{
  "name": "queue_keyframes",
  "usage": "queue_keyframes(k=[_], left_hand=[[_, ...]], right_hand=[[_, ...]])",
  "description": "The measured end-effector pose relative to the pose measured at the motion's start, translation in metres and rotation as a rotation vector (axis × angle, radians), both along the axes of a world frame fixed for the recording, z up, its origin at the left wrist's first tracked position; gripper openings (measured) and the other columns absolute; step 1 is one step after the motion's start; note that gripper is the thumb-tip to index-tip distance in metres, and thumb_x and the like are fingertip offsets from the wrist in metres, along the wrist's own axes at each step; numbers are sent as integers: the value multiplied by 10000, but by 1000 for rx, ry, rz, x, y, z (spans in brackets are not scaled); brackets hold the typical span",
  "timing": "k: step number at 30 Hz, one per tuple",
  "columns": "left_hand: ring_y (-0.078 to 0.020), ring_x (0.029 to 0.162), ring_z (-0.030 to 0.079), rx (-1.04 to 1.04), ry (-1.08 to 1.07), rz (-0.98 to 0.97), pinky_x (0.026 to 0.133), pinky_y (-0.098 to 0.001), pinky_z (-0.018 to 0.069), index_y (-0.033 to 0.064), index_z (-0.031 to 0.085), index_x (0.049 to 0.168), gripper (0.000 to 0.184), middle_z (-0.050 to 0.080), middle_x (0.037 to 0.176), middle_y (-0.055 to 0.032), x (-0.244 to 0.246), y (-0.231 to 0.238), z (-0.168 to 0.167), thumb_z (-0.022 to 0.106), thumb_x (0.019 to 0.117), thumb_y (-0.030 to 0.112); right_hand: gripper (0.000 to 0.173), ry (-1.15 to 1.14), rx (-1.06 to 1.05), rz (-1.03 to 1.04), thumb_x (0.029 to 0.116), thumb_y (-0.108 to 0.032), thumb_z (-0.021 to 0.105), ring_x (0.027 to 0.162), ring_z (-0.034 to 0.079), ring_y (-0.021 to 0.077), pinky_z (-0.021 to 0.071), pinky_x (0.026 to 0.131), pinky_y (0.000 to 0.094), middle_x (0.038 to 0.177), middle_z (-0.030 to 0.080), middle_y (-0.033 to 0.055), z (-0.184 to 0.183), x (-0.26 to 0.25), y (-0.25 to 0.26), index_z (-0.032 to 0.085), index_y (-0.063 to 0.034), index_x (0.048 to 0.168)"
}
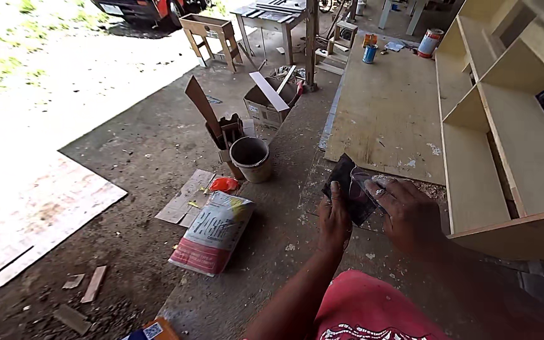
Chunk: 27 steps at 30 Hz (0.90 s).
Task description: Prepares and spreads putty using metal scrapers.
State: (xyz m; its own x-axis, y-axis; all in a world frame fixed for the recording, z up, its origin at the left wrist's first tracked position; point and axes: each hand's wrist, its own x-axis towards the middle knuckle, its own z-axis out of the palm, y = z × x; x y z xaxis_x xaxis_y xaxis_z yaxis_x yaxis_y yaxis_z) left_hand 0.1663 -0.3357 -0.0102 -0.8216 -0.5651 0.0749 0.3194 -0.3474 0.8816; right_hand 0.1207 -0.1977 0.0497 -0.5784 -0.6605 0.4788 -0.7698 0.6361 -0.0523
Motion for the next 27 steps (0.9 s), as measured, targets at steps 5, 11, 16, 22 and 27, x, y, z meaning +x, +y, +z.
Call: queue_keyframes(k=[5, 11, 16, 22, 27], left_hand=[[-134, 869, 709, 3, -14, 13, 832, -353, 602, 71, 651, 1129, 453, 712, 910, -56, -4, -1, -6, 313, 1119, 373], [-147, 870, 713, -22, -4, 0, 838, -362, 605, 46, 638, 1155, 456, 710, 915, -73, -10, -4, -13, 305, 1123, 356], [-123, 856, 697, -6, -37, -6, 825, -331, 592, 63, 635, 1154, 449, 697, 900, -54, -13, -7, -6, 303, 1122, 363], [-165, 913, 711, 104, 26, -6, 877, -375, 599, 3, 606, 1185, 470, 707, 956, -99, -14, -18, -3, 271, 1127, 328], [-181, 931, 715, 375, 67, -44, 875, -388, 600, -3, 572, 1200, 392, 713, 983, -106, -8, -23, 17, 273, 1124, 238]], right_hand=[[472, 50, -26, 22, 854, 4, 566, 1068, 694, 326, 575, 701, 485, 1211, 721, 92, 8, -7, -4, 745, -187, 1245], [454, 40, 6, 10, 847, 2, 574, 1039, 709, 313, 582, 686, 483, 1193, 733, 75, 6, -14, -9, 765, -202, 1205], [482, 29, 100, 69, 862, 5, 598, 1200, 658, 316, 589, 798, 491, 1298, 701, 55, -8, -12, -6, 733, -227, 1262], [362, -243, -334, 316, 1029, -101, 442, 1193, 663, 188, 553, 1015, 360, 1265, 706, 108, 7, -21, 10, 719, -76, 1261], [277, -525, -837, 441, 1060, -217, 549, 1138, 657, 17, 556, 1013, 266, 1233, 708, -103, -2, -40, -1, 667, -135, 1297]])
